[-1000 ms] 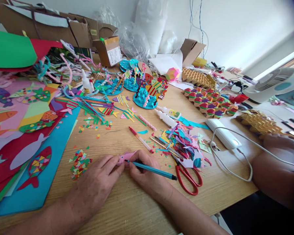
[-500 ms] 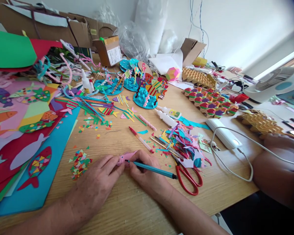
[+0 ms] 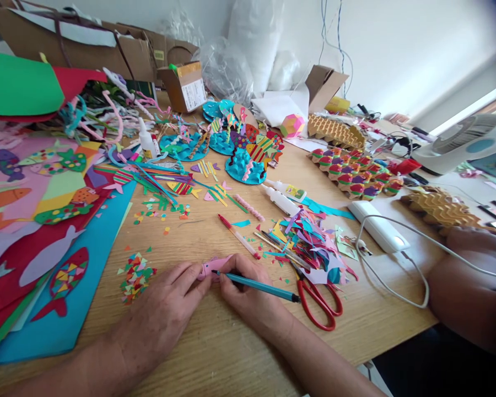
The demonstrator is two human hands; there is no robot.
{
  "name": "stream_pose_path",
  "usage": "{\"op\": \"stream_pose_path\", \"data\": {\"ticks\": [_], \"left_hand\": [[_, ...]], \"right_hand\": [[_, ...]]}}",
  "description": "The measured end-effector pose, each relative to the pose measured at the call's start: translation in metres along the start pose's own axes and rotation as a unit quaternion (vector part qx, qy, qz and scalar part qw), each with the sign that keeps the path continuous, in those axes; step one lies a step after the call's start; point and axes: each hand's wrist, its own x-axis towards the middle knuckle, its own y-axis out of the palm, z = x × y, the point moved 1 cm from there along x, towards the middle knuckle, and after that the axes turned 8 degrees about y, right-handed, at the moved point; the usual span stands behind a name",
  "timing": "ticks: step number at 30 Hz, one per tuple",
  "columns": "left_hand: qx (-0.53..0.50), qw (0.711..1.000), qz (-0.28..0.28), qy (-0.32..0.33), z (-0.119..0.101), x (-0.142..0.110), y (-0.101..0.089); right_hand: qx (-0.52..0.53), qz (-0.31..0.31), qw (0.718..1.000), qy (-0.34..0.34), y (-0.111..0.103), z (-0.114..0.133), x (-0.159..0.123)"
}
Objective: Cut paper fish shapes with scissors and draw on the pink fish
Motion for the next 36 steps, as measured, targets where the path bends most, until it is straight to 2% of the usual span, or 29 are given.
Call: {"op": "stream_pose_path", "data": {"ticks": [22, 29, 36], "left_hand": [[-0.023, 1.0, -0.01, -0.009, -0.0014, -0.0004, 0.0003], [-0.01, 1.0, 0.014, -0.006, -0.001, 0.0012, -0.0011], [-0.023, 1.0, 0.004, -0.015, -0.0025, -0.0007, 0.0029]], "right_hand": [[0.001, 0.004, 1.0, -0.006, 0.0, -0.0001, 0.0001], [-0.006, 0.005, 1.0, -0.004, -0.0006, 0.0006, -0.0001], [-0.004, -0.007, 1.0, -0.015, 0.0001, -0.0015, 0.0001]]}}
